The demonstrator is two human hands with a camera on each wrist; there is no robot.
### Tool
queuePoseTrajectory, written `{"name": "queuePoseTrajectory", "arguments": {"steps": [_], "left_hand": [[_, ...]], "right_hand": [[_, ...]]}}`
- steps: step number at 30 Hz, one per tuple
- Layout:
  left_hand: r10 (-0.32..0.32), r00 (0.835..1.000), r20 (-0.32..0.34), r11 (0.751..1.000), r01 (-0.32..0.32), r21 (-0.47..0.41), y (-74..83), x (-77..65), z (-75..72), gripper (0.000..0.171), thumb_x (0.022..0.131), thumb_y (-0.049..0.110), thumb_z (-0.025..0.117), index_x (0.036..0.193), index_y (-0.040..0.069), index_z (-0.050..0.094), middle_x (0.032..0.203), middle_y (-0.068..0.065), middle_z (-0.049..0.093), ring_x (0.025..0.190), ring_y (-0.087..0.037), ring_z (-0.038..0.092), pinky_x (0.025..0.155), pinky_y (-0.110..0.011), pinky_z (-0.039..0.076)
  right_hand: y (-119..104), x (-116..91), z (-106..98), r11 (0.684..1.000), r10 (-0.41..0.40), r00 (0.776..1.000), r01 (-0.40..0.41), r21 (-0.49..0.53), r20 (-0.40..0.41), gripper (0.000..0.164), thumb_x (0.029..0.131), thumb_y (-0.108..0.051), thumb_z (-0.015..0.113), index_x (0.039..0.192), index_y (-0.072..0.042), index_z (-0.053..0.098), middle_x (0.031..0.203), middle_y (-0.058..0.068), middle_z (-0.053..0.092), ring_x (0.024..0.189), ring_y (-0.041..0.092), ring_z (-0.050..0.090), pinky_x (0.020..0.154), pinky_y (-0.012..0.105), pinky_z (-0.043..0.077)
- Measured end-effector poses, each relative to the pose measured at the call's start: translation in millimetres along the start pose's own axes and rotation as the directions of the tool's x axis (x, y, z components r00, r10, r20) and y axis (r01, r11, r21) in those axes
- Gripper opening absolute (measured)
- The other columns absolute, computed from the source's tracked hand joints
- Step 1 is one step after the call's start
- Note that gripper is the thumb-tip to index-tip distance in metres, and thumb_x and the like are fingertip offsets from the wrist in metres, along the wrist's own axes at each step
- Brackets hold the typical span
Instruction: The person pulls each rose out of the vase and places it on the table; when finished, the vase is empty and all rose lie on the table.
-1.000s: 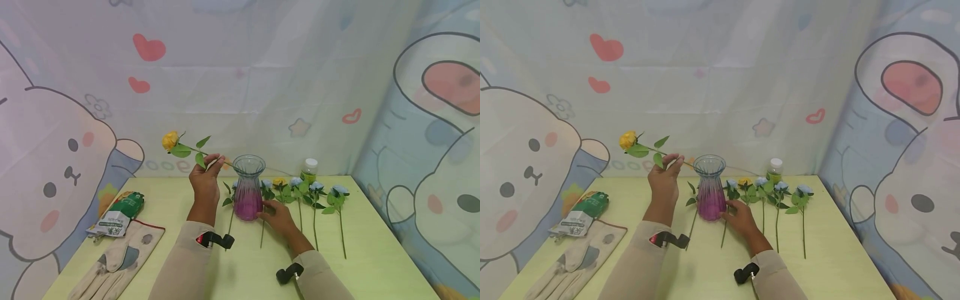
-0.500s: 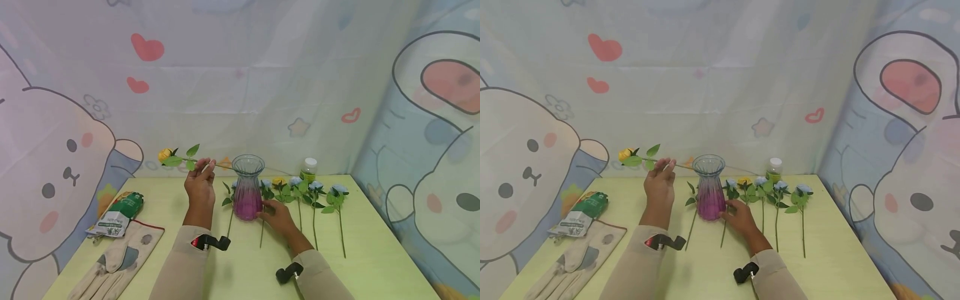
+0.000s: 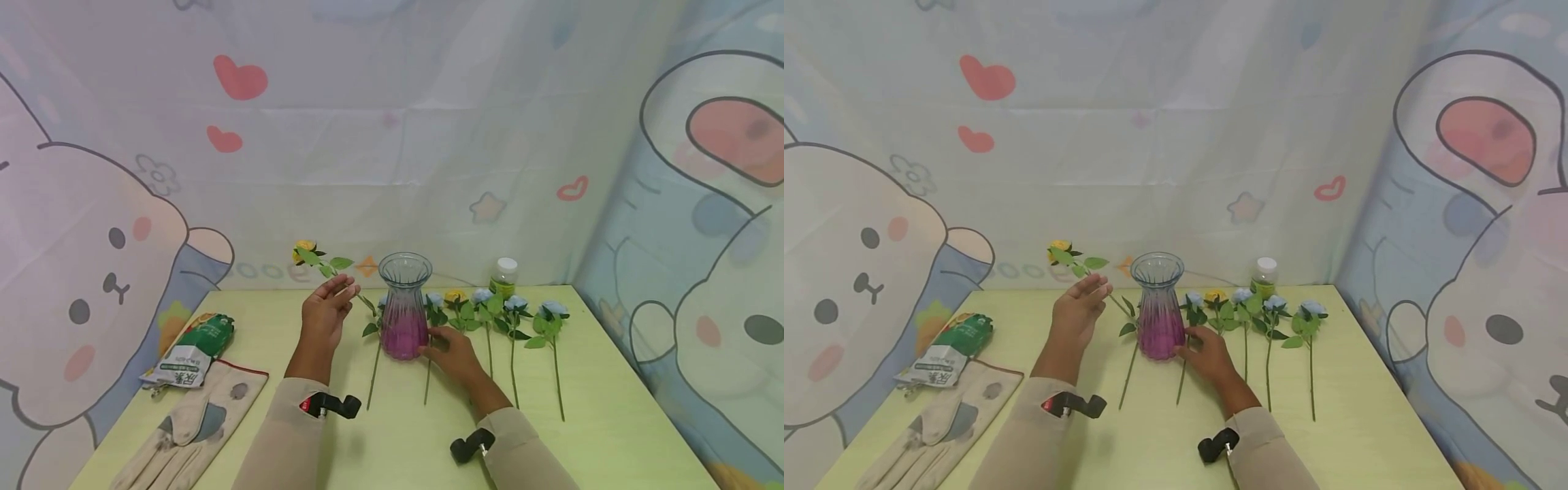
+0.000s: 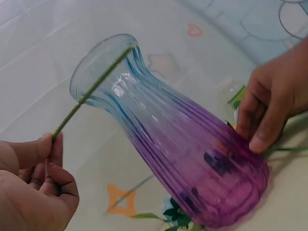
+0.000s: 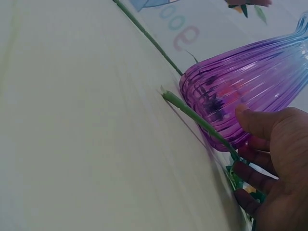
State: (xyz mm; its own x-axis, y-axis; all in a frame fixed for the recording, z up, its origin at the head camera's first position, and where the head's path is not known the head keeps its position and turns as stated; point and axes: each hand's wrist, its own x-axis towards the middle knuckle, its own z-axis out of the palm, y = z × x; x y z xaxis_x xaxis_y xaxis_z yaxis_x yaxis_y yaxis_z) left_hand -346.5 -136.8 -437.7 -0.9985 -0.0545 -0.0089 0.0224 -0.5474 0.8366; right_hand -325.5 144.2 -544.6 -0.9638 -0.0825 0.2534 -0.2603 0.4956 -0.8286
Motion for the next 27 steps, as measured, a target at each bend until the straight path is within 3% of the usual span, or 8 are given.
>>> {"name": "queuePoseTrajectory", "arguments": {"steps": [4,8,11,15,19,21,24,27], "left_hand": [[-0.055,0.997,0.053,0.98,0.044,0.196,0.1,-5.8,-9.9,0.036,0.106,-0.002,0.068,0.141,0.003,0.066,0.118,0.006,0.078,0.102,-0.007,0.078,0.083,-0.022,0.052],[-0.092,0.993,0.076,0.931,0.059,0.359,-1.9,-10.9,-20.3,0.039,0.104,0.003,0.072,0.143,0.004,0.068,0.122,0.006,0.079,0.101,-0.005,0.078,0.088,-0.022,0.056],[-0.096,0.993,0.07,0.895,0.056,0.443,-5.7,-11.6,-27.1,0.039,0.104,0.006,0.074,0.143,0.006,0.069,0.133,-0.003,0.078,0.101,-0.005,0.078,0.092,-0.024,0.057],[-0.089,0.994,0.056,0.854,0.047,0.518,-11.0,-11.3,-37.2,0.038,0.104,0.005,0.074,0.141,0.005,0.071,0.142,-0.014,0.074,0.103,-0.008,0.079,0.11,-0.041,0.055],[-0.075,0.997,0.029,0.808,0.044,0.588,-16.5,-9.9,-50.5,0.035,0.102,0.0,0.074,0.136,0.003,0.074,0.134,-0.017,0.077,0.1,-0.012,0.081,0.122,-0.059,0.048],[-0.064,0.998,0.023,0.779,0.035,0.626,-19.0,-9.5,-55.8,0.033,0.1,-0.003,0.075,0.133,0.001,0.076,0.128,-0.017,0.079,0.097,-0.013,0.081,0.118,-0.058,0.052],[-0.055,0.998,0.033,0.724,0.018,0.69,-21.3,-10.1,-60.0,0.03,0.097,-0.006,0.076,0.126,-0.001,0.078,0.121,-0.019,0.081,0.098,-0.016,0.08,0.104,-0.043,0.06],[-0.061,0.996,0.064,0.672,-0.007,0.74,-23.6,-11.7,-61.9,0.029,0.096,-0.008,0.076,0.124,-0.006,0.077,0.12,-0.024,0.08,0.105,-0.021,0.078,0.088,-0.029,0.059]], "right_hand": [[-1,0,1,1.0,0.01,1.0,-0.01,0.01,0.001,0.049,0.093,-0.019,0.088,0.136,0.002,0.073,0.137,0.022,0.074,0.135,0.042,0.067,0.12,0.059,0.051],[-2,-1,1,1.0,0.015,1.0,-0.015,0.002,0.003,0.049,0.093,-0.019,0.088,0.135,0.002,0.073,0.137,0.022,0.075,0.135,0.042,0.067,0.12,0.059,0.051],[-2,-1,0,1.0,0.014,1.0,-0.014,-0.015,0.001,0.049,0.094,-0.02,0.088,0.136,0.002,0.073,0.137,0.021,0.075,0.135,0.042,0.067,0.121,0.059,0.051],[0,0,0,1.0,0.019,1.0,-0.019,-0.018,-0.001,0.05,0.094,-0.021,0.088,0.136,0.001,0.073,0.138,0.021,0.074,0.136,0.042,0.067,0.121,0.058,0.05],[0,0,1,1.0,0.011,1.0,-0.011,-0.018,0.002,0.049,0.093,-0.02,0.088,0.135,0.002,0.074,0.137,0.021,0.075,0.134,0.042,0.067,0.12,0.058,0.051],[0,0,1,1.0,0.001,1.0,0.0,-0.025,0.002,0.048,0.093,-0.019,0.088,0.134,0.002,0.074,0.136,0.022,0.075,0.133,0.043,0.068,0.119,0.059,0.052],[2,1,2,0.999,-0.002,1.0,0.002,-0.035,-0.004,0.048,0.093,-0.019,0.088,0.133,0.002,0.074,0.135,0.022,0.075,0.132,0.043,0.068,0.117,0.059,0.053],[3,1,2,0.999,0.006,1.0,-0.007,-0.036,-0.011,0.047,0.092,-0.018,0.089,0.133,0.001,0.075,0.134,0.021,0.076,0.131,0.041,0.069,0.117,0.057,0.054]]}}
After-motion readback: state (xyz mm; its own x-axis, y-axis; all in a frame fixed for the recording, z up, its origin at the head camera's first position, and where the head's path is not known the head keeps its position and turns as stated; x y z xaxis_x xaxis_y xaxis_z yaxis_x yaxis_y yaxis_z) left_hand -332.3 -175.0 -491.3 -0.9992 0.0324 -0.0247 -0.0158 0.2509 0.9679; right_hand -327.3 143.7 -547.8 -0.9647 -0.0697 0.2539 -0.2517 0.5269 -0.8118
